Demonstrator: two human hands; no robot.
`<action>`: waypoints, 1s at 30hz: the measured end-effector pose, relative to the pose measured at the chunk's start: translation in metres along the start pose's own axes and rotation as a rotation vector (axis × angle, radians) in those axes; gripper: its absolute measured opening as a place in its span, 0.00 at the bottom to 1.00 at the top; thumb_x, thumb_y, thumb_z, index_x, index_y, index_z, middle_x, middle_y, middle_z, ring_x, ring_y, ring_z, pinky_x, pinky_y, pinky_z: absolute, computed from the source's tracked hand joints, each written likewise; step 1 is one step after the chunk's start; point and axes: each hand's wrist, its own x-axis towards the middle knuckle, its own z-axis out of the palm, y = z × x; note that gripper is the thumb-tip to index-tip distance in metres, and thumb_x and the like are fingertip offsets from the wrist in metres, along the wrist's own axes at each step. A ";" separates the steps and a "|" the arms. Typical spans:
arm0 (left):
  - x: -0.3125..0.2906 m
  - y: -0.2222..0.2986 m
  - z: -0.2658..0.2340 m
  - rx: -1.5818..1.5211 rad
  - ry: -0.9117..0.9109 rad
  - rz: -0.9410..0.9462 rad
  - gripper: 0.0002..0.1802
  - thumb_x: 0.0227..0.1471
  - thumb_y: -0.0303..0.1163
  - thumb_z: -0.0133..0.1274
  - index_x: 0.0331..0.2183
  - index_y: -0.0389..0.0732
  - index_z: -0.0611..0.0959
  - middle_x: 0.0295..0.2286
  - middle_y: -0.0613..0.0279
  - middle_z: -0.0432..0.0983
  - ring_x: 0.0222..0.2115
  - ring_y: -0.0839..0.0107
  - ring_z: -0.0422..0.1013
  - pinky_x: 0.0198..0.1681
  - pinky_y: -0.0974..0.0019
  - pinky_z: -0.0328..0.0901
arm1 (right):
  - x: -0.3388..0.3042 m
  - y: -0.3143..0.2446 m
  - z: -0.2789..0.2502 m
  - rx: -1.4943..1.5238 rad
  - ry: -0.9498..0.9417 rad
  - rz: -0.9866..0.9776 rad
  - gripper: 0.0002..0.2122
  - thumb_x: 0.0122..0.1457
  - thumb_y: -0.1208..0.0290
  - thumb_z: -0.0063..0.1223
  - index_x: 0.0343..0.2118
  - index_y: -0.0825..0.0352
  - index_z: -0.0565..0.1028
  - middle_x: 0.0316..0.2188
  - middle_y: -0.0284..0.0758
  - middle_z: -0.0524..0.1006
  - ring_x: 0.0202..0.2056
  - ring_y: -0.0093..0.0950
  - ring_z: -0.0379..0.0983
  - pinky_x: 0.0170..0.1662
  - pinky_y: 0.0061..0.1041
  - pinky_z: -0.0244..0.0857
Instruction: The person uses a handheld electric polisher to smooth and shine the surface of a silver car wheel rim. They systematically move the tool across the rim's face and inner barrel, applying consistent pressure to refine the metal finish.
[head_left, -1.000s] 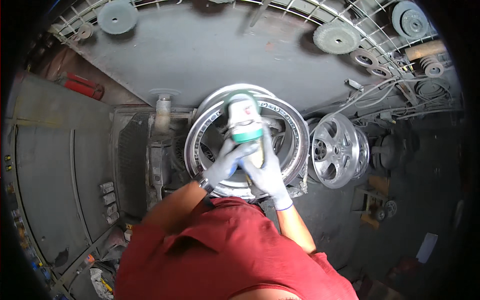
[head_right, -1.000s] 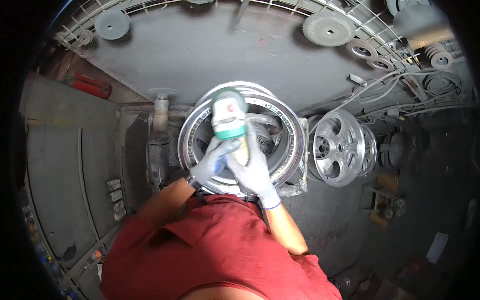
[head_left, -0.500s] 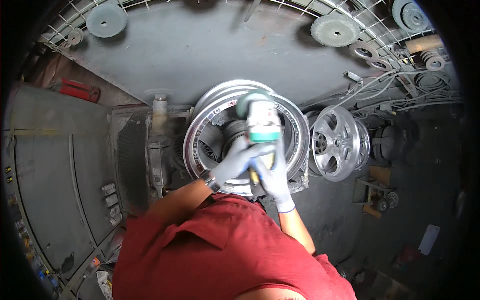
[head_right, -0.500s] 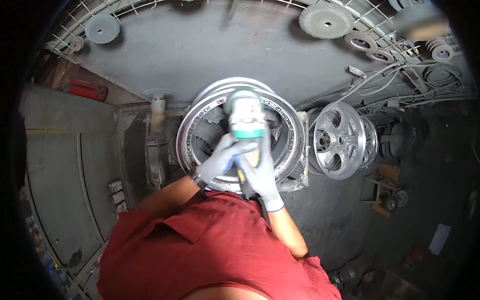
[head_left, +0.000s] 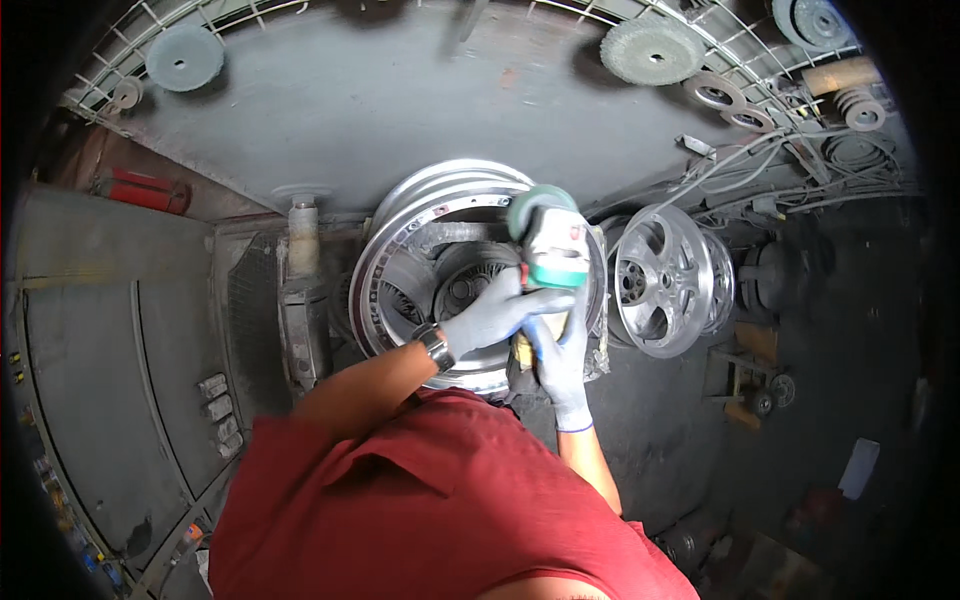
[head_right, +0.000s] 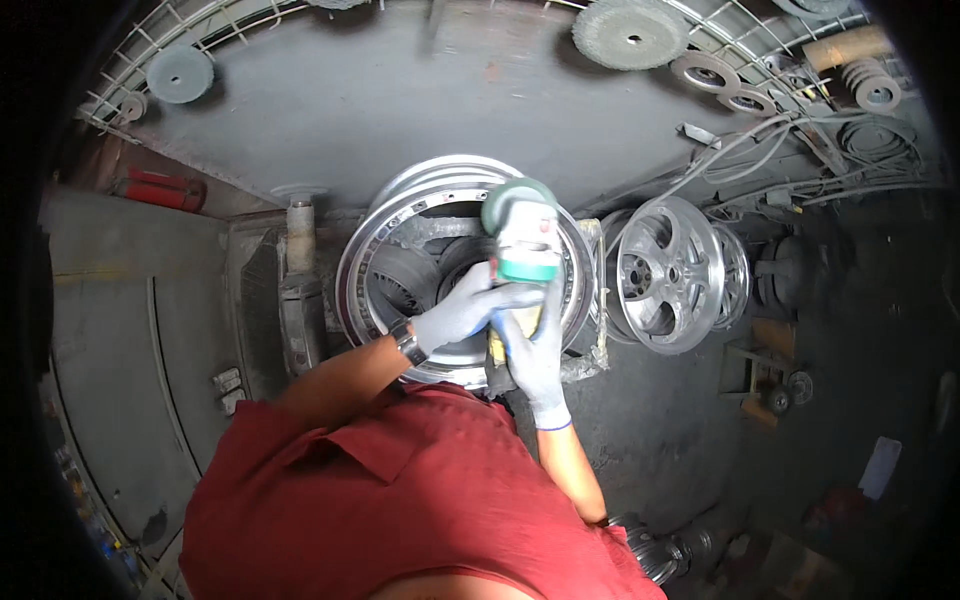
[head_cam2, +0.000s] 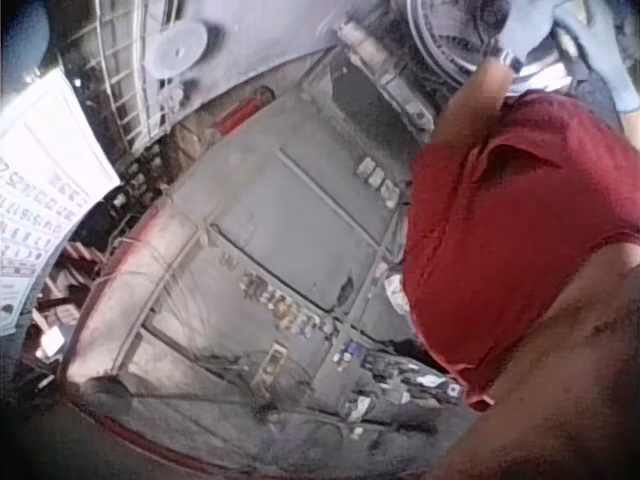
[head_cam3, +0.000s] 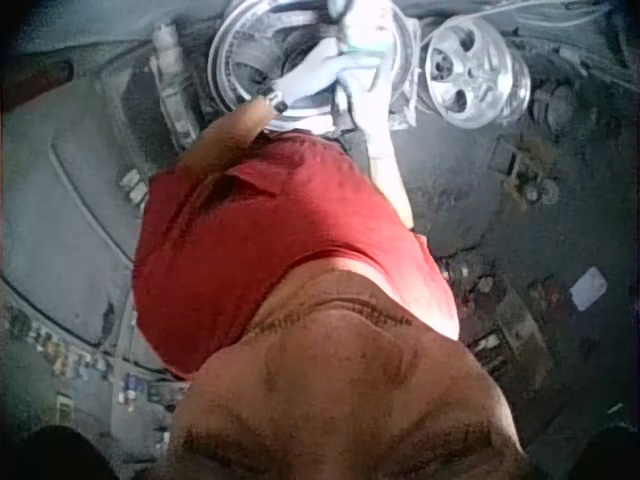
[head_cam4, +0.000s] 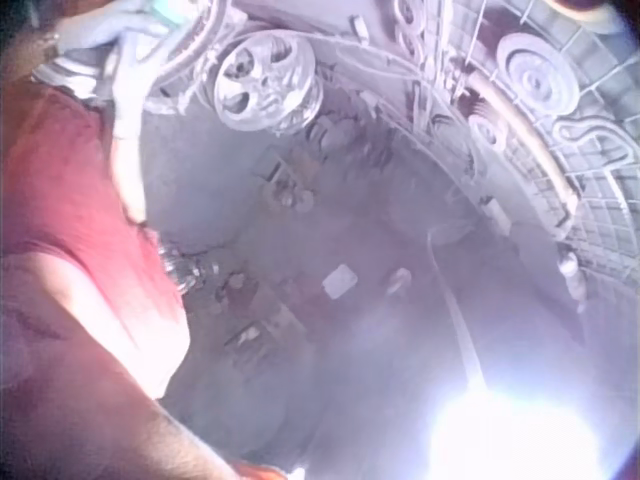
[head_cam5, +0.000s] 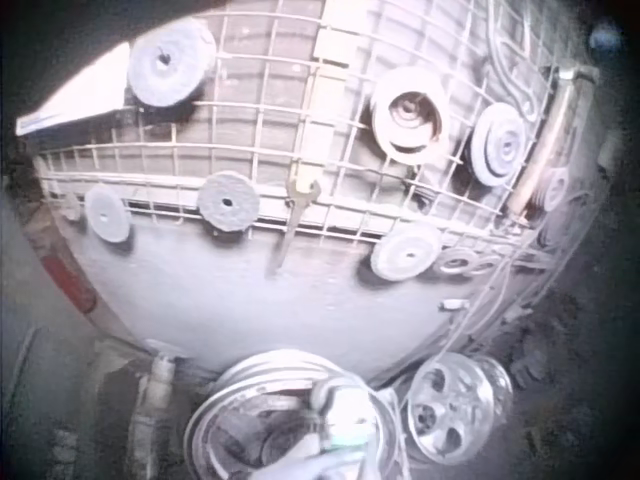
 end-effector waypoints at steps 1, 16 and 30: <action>0.009 0.000 0.002 0.026 -0.051 -0.043 0.22 0.65 0.33 0.60 0.57 0.36 0.80 0.48 0.68 0.80 0.48 0.81 0.72 0.54 0.69 0.68 | -0.004 -0.003 0.000 0.059 0.045 0.025 0.41 0.60 0.70 0.62 0.73 0.72 0.52 0.60 0.47 0.72 0.59 0.35 0.72 0.62 0.33 0.66; -0.071 0.000 -0.020 -0.209 0.355 0.031 0.29 0.63 0.31 0.57 0.63 0.37 0.70 0.52 0.57 0.76 0.52 0.68 0.75 0.56 0.61 0.71 | 0.019 -0.034 0.033 -0.127 -0.310 -0.272 0.48 0.58 0.71 0.64 0.76 0.68 0.44 0.67 0.56 0.66 0.67 0.44 0.66 0.67 0.36 0.61; 0.034 -0.015 0.012 0.201 -0.267 -0.208 0.24 0.63 0.33 0.59 0.58 0.34 0.78 0.51 0.63 0.79 0.49 0.77 0.73 0.57 0.65 0.67 | -0.031 0.021 0.012 0.257 0.354 0.131 0.36 0.63 0.72 0.59 0.71 0.73 0.55 0.59 0.47 0.72 0.56 0.34 0.72 0.61 0.34 0.65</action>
